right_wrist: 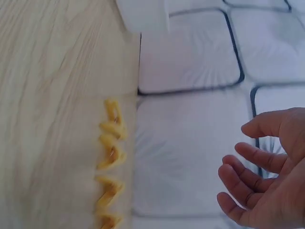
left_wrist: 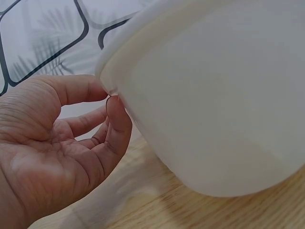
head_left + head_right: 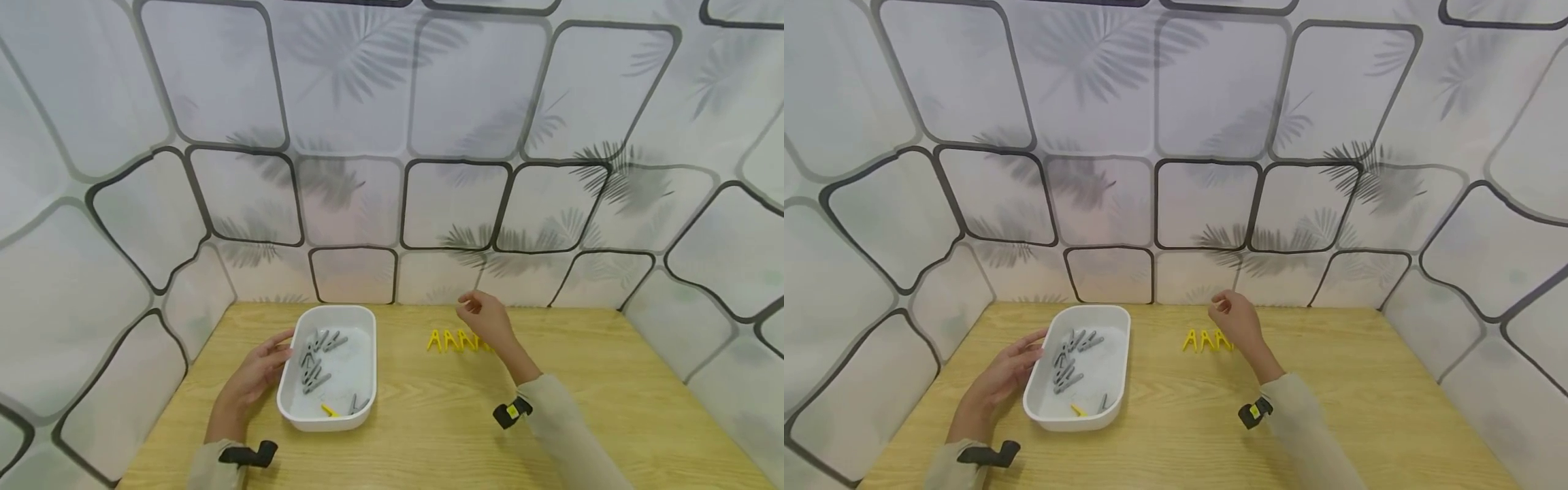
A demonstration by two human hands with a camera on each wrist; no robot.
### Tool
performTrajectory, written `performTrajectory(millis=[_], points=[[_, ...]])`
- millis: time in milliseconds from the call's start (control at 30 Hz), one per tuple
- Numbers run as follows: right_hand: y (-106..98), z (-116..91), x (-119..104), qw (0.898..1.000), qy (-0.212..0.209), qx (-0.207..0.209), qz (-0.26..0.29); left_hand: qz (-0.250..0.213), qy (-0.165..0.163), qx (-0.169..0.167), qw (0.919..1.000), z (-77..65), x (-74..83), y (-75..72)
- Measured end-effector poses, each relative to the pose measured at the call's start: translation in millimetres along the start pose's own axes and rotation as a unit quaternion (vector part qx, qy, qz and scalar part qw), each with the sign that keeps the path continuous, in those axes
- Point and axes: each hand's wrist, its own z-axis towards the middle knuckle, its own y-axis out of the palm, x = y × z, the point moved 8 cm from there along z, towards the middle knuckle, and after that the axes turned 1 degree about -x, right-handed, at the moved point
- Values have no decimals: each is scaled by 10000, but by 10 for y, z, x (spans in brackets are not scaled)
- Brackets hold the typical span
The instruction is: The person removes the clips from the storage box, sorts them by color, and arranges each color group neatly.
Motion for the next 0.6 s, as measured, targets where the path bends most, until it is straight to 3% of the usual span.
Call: performTrajectory(millis=[133,233,433,600], points=[[221,33,-535,9926,-1140,-402,-146,38,33,-26,10000,13,-3,-12],[460,-23,-962,9730,-2026,-1013,-432,70,-9,-16,10000,14,-16,-30],[1054,-267,-1571,9078,-3182,-2572,-922,102,-10,55,9999,14,-2,-39],[1510,-498,-1822,8370,-3973,-3354,-1706,102,-41,34,9999,23,-14,-31]])
